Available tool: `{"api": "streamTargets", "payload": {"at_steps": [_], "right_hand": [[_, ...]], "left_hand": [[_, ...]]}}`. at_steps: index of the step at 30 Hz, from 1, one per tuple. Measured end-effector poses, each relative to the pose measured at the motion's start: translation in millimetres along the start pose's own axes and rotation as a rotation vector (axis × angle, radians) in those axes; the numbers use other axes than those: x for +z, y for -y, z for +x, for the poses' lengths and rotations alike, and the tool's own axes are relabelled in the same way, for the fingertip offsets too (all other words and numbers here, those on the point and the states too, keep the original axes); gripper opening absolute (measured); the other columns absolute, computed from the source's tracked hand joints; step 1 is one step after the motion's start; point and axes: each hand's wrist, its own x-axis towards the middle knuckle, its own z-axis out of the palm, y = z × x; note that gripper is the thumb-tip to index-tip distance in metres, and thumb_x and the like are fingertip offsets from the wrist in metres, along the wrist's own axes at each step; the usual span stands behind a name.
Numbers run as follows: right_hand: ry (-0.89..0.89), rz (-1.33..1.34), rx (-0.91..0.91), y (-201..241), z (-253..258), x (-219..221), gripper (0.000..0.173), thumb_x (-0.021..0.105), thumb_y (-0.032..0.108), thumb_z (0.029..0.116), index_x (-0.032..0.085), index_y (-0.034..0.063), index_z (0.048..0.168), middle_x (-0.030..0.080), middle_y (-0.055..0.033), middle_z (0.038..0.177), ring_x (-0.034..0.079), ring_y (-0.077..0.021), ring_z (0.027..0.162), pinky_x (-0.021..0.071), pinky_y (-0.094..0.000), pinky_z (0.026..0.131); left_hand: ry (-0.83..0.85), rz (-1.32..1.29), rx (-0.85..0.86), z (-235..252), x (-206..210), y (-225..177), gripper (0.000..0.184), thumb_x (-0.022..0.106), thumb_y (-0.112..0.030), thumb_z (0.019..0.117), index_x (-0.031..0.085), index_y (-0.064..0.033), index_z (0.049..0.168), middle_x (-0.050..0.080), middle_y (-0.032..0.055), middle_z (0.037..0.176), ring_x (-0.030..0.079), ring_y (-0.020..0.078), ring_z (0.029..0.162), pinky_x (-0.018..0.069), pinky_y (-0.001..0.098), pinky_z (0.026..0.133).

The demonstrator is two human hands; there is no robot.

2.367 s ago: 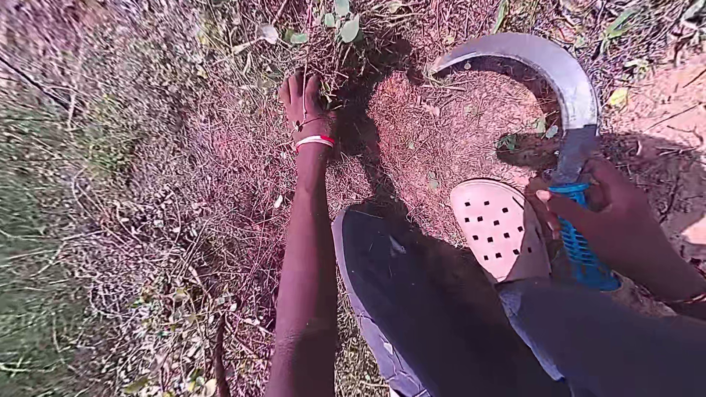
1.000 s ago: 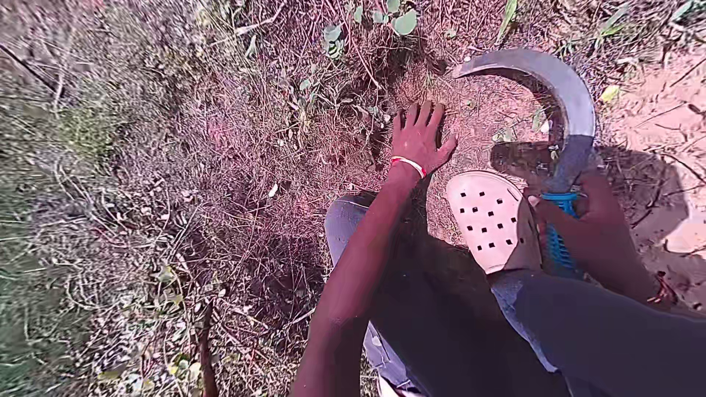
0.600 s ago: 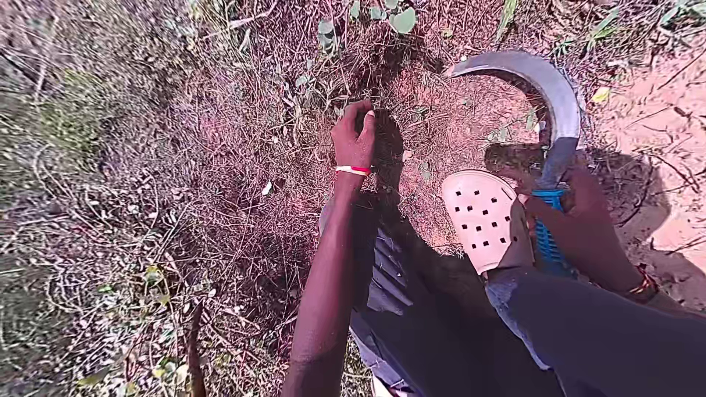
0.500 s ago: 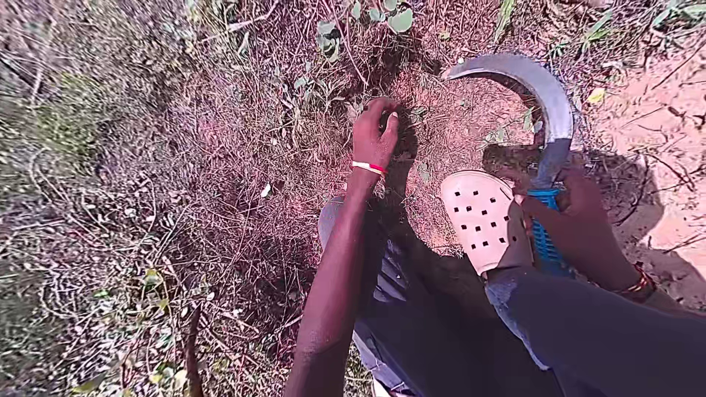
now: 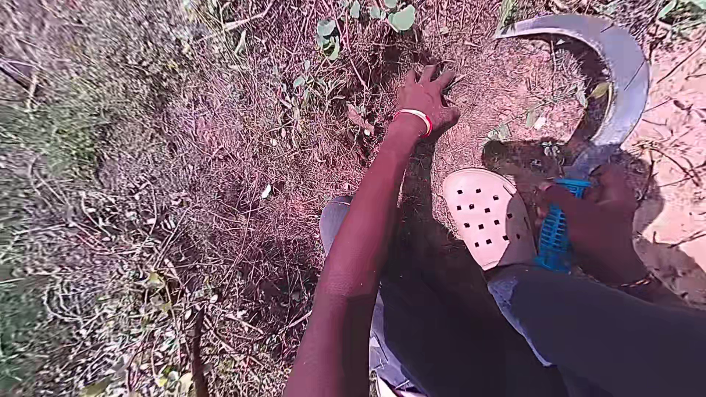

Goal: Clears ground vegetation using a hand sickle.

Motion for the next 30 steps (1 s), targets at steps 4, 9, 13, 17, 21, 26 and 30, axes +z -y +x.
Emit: {"api": "streamTargets", "payload": {"at_steps": [4, 9, 13, 17, 21, 26, 30], "right_hand": [[0.033, 0.009, 0.003, 0.0, 2.9, 8.5, 0.044, 0.061, 0.006, 0.089, 0.043, 0.0103, 0.129, 0.057, 0.0074, 0.073, 0.06, -0.0024, 0.053, 0.0553, -0.0208, 0.049], [0.064, 0.061, 0.032, -3.7, 2.7, 0.9, 0.043, 0.06, 0.006, 0.0911, 0.042, 0.0128, 0.13, 0.058, 0.008, 0.074, 0.06, -0.0027, 0.052, 0.0556, -0.0211, 0.048], [0.068, 0.037, 0.054, -2.2, 7.9, 0.8, 0.041, 0.06, 0.006, 0.092, 0.042, 0.0121, 0.128, 0.057, 0.0086, 0.07, 0.059, -0.0025, 0.05, 0.0555, -0.0213, 0.047], [0.065, 0.042, 0.063, -3.3, 12.9, 5.6, 0.04, 0.06, 0.002, 0.0936, 0.043, 0.0121, 0.128, 0.057, 0.0051, 0.074, 0.06, -0.0043, 0.052, 0.055, -0.0225, 0.047], [0.077, 0.055, 0.085, -4.6, 14.6, 4.2, 0.041, 0.059, 0.002, 0.0947, 0.043, 0.0122, 0.131, 0.059, 0.0037, 0.074, 0.06, -0.0059, 0.051, 0.055, -0.0232, 0.046], [0.084, 0.031, 0.097, -0.9, 14.6, 1.1, 0.04, 0.058, 0.005, 0.0972, 0.04, 0.0109, 0.133, 0.057, 0.003, 0.069, 0.059, -0.0057, 0.049, 0.0549, -0.0226, 0.046], [0.085, -0.004, 0.094, -3.4, 15.1, 1.8, 0.05, 0.059, 0.005, 0.0959, 0.038, 0.0101, 0.141, 0.058, 0.0001, 0.076, 0.06, -0.0085, 0.052, 0.0559, -0.0264, 0.049]], "left_hand": [[0.114, -0.048, 0.002, 4.7, -10.8, 9.0, 0.058, 0.077, -0.027, 0.0898, 0.06, -0.0086, 0.142, 0.055, 0.0223, 0.147, 0.051, 0.0439, 0.137, 0.0432, 0.0647, 0.109], [-0.003, -0.369, 0.051, -10.0, -54.2, 30.3, 0.027, 0.078, -0.009, 0.0853, 0.072, 0.0006, 0.109, 0.071, 0.0166, 0.108, 0.067, 0.0244, 0.1, 0.0519, 0.0475, 0.093], [0.003, -0.307, 0.15, -43.9, -68.4, 36.3, 0.028, 0.075, -0.005, 0.0875, 0.069, 0.0018, 0.114, 0.07, 0.0167, 0.11, 0.066, 0.0229, 0.098, 0.052, 0.0449, 0.091], [-0.041, -0.211, 0.097, -60.0, -57.5, 33.3, 0.037, 0.071, 0.006, 0.0852, 0.066, 0.0048, 0.122, 0.064, 0.0241, 0.12, 0.064, 0.034, 0.107, 0.0507, 0.0495, 0.095], [0.028, -0.193, 0.094, -57.3, -46.3, 42.8, 0.048, 0.065, 0.008, 0.0901, 0.061, -0.0013, 0.137, 0.06, 0.0219, 0.141, 0.059, 0.0347, 0.13, 0.0449, 0.0509, 0.111], [0.024, -0.073, 0.058, -46.0, -26.6, 37.8, 0.053, 0.058, -0.024, 0.1032, 0.047, -0.0097, 0.153, 0.041, 0.0153, 0.162, 0.04, 0.037, 0.149, 0.0323, 0.0624, 0.118], [-0.005, 0.121, -0.076, -40.4, 1.4, 15.0, 0.067, 0.051, -0.062, 0.1004, 0.044, -0.0267, 0.157, 0.029, 0.0084, 0.17, 0.026, 0.0428, 0.154, 0.0291, 0.0741, 0.111]]}}
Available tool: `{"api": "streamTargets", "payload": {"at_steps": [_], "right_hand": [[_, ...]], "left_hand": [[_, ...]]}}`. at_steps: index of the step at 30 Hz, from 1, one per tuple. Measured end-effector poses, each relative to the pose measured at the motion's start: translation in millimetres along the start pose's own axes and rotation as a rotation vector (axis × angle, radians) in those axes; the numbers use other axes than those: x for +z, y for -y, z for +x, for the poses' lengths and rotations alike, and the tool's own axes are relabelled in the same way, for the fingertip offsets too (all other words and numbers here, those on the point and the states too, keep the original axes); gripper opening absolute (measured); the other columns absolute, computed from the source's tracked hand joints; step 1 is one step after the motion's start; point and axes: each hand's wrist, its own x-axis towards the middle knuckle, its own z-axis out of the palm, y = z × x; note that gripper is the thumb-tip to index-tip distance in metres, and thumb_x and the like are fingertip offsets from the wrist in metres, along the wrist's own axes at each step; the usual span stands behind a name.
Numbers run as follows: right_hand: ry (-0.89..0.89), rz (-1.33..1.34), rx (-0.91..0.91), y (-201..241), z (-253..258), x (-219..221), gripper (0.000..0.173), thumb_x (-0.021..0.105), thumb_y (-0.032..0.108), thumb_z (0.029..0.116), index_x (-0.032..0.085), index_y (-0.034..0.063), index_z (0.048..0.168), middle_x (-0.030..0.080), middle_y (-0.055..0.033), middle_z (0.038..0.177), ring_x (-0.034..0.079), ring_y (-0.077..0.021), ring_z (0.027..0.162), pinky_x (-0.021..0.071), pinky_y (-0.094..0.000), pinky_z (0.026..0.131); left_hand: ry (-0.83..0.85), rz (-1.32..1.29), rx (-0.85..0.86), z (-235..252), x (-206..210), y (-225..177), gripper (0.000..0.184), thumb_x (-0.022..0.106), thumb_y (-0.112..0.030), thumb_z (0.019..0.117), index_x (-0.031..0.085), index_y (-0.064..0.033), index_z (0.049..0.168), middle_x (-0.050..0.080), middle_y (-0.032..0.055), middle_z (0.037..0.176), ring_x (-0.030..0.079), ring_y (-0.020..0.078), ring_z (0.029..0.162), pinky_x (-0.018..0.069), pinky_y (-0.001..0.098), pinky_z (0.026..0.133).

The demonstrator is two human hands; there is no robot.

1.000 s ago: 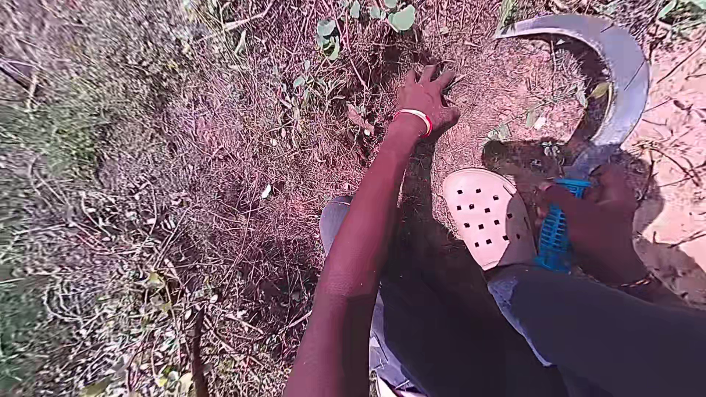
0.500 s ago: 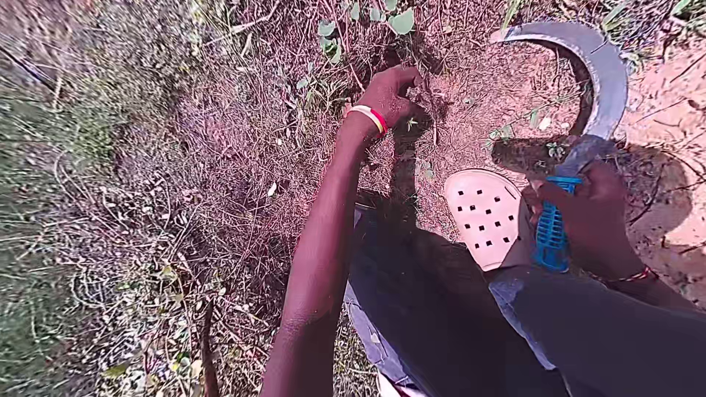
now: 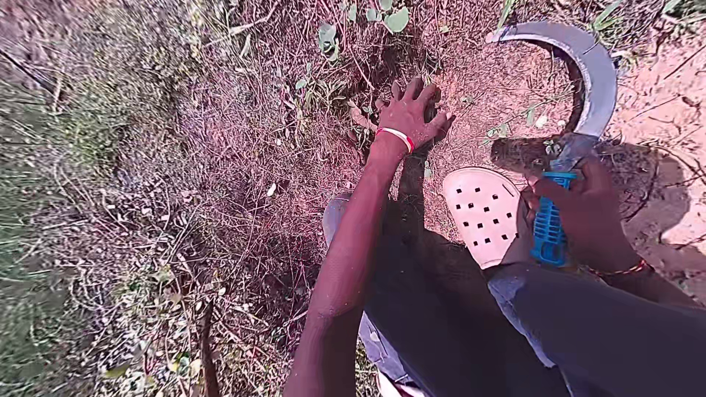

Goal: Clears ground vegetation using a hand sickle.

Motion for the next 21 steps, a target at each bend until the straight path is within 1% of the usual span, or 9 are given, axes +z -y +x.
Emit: {"api": "streamTargets", "payload": {"at_steps": [1, 2, 4, 7, 9, 12, 14, 19, 21], "right_hand": [[0.003, -0.007, -0.011, -0.9, 0.6, -1.0, 0.055, 0.059, 0.006, 0.0945, 0.036, 0.0108, 0.144, 0.058, -0.0001, 0.076, 0.06, -0.0089, 0.053, 0.0558, -0.027, 0.049], [0.01, -0.009, -0.018, -1.0, 1.2, -1.6, 0.057, 0.058, 0.007, 0.0939, 0.035, 0.0115, 0.146, 0.058, 0.0, 0.076, 0.06, -0.0088, 0.053, 0.0557, -0.0269, 0.049], [0.016, -0.022, -0.003, 1.8, 0.6, -2.9, 0.055, 0.058, 0.008, 0.0956, 0.035, 0.0128, 0.145, 0.057, 0.0007, 0.076, 0.06, -0.0079, 0.053, 0.0558, -0.026, 0.049], [-0.003, -0.038, 0.024, 4.4, 0.0, -3.2, 0.053, 0.059, 0.008, 0.0948, 0.037, 0.0136, 0.143, 0.058, 0.0025, 0.074, 0.06, -0.0065, 0.051, 0.055, -0.0243, 0.048], [-0.007, -0.036, 0.015, 3.1, 0.6, -2.8, 0.051, 0.059, 0.007, 0.0948, 0.039, 0.0124, 0.141, 0.058, 0.0027, 0.073, 0.059, -0.0065, 0.051, 0.0552, -0.0243, 0.048], [-0.011, -0.035, 0.003, 0.8, 0.7, -0.3, 0.043, 0.059, 0.007, 0.095, 0.04, 0.0106, 0.134, 0.057, 0.0019, 0.072, 0.06, -0.0075, 0.05, 0.0557, -0.0252, 0.048], [-0.011, -0.033, 0.009, 0.2, 0.5, 0.5, 0.041, 0.06, 0.007, 0.0959, 0.04, 0.0106, 0.132, 0.057, 0.0017, 0.071, 0.06, -0.0083, 0.049, 0.056, -0.026, 0.047], [-0.003, -0.026, 0.011, 0.4, 0.8, 0.4, 0.047, 0.058, 0.007, 0.0973, 0.038, 0.0112, 0.139, 0.056, 0.0008, 0.072, 0.06, -0.0092, 0.05, 0.0563, -0.0271, 0.047], [0.002, -0.017, 0.01, 0.2, 0.9, -0.5, 0.043, 0.059, 0.007, 0.0969, 0.04, 0.0118, 0.135, 0.056, 0.0004, 0.072, 0.06, -0.0094, 0.05, 0.0561, -0.0272, 0.047]], "left_hand": [[-0.008, 0.029, -0.023, 2.0, 10.0, -4.6, 0.071, 0.049, -0.067, 0.0984, 0.042, -0.0297, 0.158, 0.025, 0.0083, 0.171, 0.019, 0.0444, 0.156, 0.0266, 0.0772, 0.111], [-0.018, 0.06, -0.032, 2.4, 20.1, -8.0, 0.076, 0.049, -0.07, 0.0966, 0.04, -0.0292, 0.16, 0.023, 0.0098, 0.172, 0.016, 0.0466, 0.157, 0.0265, 0.0789, 0.11], [-0.044, 0.11, -0.014, -4.8, 37.6, -12.2, 0.084, 0.05, -0.072, 0.0949, 0.036, -0.0235, 0.162, 0.023, 0.0147, 0.171, 0.017, 0.0492, 0.156, 0.0269, 0.0777, 0.11], [-0.172, 0.145, 0.077, -17.4, 62.2, 1.1, 0.078, 0.048, -0.071, 0.0941, 0.045, -0.0248, 0.157, 0.035, 0.0149, 0.166, 0.028, 0.0496, 0.152, 0.027, 0.0771, 0.109], [-0.267, 0.152, 0.139, -18.5, 72.3, 10.7, 0.074, 0.048, -0.07, 0.0937, 0.052, -0.0261, 0.153, 0.043, 0.0157, 0.162, 0.035, 0.0507, 0.148, 0.0306, 0.0764, 0.106], [-0.452, 0.184, 0.206, -12.5, 82.5, 17.8, 0.069, 0.051, -0.069, 0.0916, 0.063, -0.0244, 0.143, 0.057, 0.0179, 0.15, 0.05, 0.0508, 0.136, 0.0413, 0.07, 0.098], [-0.464, 0.191, 0.205, -11.5, 82.1, 17.6, 0.068, 0.052, -0.067, 0.092, 0.063, -0.0236, 0.143, 0.057, 0.0196, 0.149, 0.052, 0.051, 0.135, 0.0422, 0.069, 0.098], [-0.484, 0.188, 0.183, -8.5, 79.0, 16.5, 0.066, 0.05, -0.065, 0.0939, 0.063, -0.0225, 0.142, 0.058, 0.0207, 0.147, 0.055, 0.0502, 0.132, 0.0443, 0.0662, 0.097], [-0.508, 0.181, 0.177, -5.7, 78.1, 17.0, 0.063, 0.053, -0.064, 0.0937, 0.065, -0.0234, 0.14, 0.061, 0.0203, 0.143, 0.057, 0.0493, 0.129, 0.0461, 0.0653, 0.095]]}}
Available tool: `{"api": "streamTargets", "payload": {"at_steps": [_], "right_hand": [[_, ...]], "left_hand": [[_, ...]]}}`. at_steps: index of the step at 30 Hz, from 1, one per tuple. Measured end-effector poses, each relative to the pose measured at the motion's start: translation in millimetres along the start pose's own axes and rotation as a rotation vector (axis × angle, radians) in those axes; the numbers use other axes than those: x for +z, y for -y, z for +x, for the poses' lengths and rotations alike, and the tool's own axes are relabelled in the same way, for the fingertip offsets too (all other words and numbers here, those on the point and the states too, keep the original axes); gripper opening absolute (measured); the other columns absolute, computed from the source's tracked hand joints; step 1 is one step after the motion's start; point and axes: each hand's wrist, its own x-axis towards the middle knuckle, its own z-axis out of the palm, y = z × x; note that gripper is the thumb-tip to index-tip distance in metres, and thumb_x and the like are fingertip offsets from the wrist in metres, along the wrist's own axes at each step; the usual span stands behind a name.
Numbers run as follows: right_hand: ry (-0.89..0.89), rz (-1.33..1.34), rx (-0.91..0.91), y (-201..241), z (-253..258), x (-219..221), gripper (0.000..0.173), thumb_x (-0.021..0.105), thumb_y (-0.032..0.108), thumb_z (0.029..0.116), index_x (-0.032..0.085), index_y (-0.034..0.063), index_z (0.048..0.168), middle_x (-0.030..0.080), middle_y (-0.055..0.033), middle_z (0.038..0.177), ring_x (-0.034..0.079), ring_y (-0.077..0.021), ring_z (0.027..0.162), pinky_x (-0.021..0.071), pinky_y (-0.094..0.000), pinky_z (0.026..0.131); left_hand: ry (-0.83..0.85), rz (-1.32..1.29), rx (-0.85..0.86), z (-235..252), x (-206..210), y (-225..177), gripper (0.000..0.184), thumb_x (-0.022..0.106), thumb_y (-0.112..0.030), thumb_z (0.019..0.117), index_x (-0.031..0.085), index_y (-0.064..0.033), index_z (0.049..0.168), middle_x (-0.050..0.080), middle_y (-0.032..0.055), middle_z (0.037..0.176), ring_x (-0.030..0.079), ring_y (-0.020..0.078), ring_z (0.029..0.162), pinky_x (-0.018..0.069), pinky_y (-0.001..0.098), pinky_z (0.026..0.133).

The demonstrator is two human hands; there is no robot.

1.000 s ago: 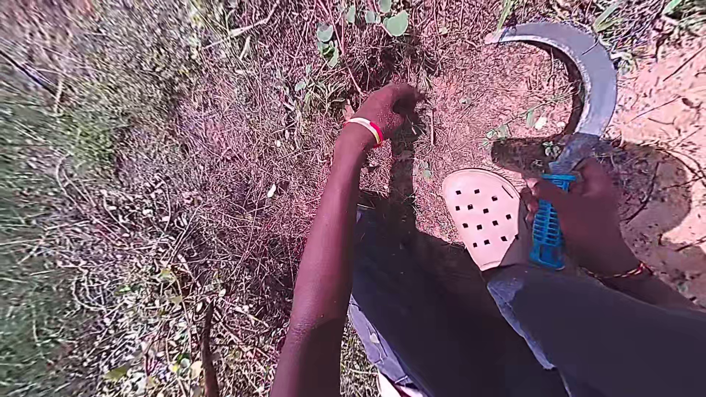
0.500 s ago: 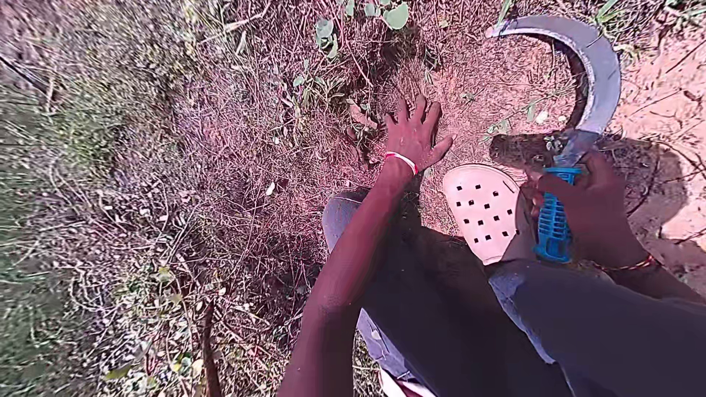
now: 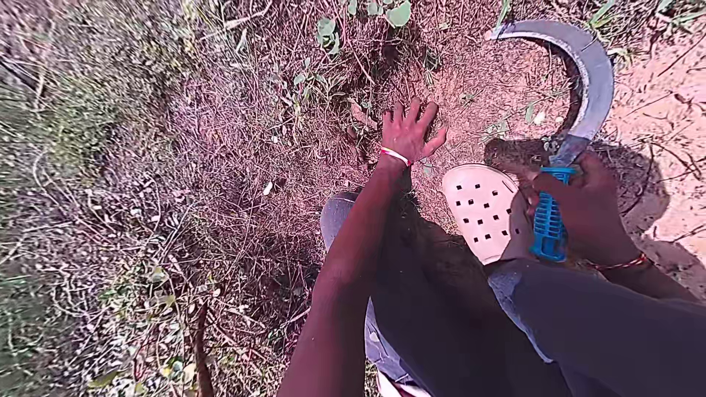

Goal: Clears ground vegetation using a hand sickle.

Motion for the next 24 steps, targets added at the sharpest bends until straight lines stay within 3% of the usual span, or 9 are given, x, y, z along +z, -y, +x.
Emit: {"api": "streamTargets", "payload": {"at_steps": [5, 12, 15, 18, 24], "right_hand": [[-0.001, 0.028, -0.01, -2.2, -1.2, 0.4, 0.039, 0.061, 0.007, 0.0969, 0.042, 0.0118, 0.131, 0.056, -0.0003, 0.072, 0.059, -0.01, 0.049, 0.0559, -0.0276, 0.047], [-0.018, 0.012, 0.027, 1.2, -1.5, 3.0, 0.047, 0.061, 0.006, 0.0974, 0.039, 0.0128, 0.139, 0.057, 0.0012, 0.074, 0.061, -0.0084, 0.051, 0.0564, -0.0262, 0.048], [-0.024, 0.004, 0.035, 1.9, -1.5, 4.5, 0.041, 0.06, 0.006, 0.0971, 0.041, 0.012, 0.133, 0.056, 0.0024, 0.071, 0.06, -0.0071, 0.05, 0.056, -0.0251, 0.047], [-0.018, 0.019, 0.051, 2.8, -1.2, 3.9, 0.042, 0.061, 0.005, 0.0982, 0.04, 0.0122, 0.134, 0.056, 0.0019, 0.071, 0.06, -0.007, 0.05, 0.0559, -0.0247, 0.047], [0.015, 0.023, 0.031, 10.7, -1.9, -9.0, 0.047, 0.059, 0.005, 0.099, 0.038, 0.0147, 0.141, 0.057, 0.0037, 0.072, 0.059, -0.0045, 0.05, 0.0547, -0.022, 0.047]], "left_hand": [[0.054, -0.027, -0.035, 2.4, -6.8, -2.2, 0.06, 0.055, -0.06, 0.095, 0.064, -0.0239, 0.142, 0.06, 0.0212, 0.144, 0.056, 0.0497, 0.13, 0.0461, 0.0644, 0.096], [0.09, -0.058, -0.091, -3.3, -8.7, -9.5, 0.051, 0.055, -0.053, 0.0969, 0.066, -0.0242, 0.138, 0.064, 0.0217, 0.135, 0.067, 0.0433, 0.109, 0.0509, 0.0604, 0.09], [0.13, -0.129, -0.148, -2.0, -14.0, -14.2, 0.049, 0.059, -0.048, 0.0957, 0.067, -0.0227, 0.137, 0.064, 0.0219, 0.132, 0.066, 0.043, 0.109, 0.0514, 0.0593, 0.087], [0.179, -0.178, -0.172, 0.8, -22.4, -15.3, 0.046, 0.064, -0.042, 0.0943, 0.067, -0.0214, 0.136, 0.064, 0.0221, 0.132, 0.066, 0.0442, 0.111, 0.0517, 0.0602, 0.087], [0.27, -0.174, 0.164, 2.4, -30.2, 17.0, 0.044, 0.072, -0.033, 0.0924, 0.069, -0.0123, 0.131, 0.065, 0.0275, 0.128, 0.068, 0.0497, 0.103, 0.0549, 0.0635, 0.078]]}}
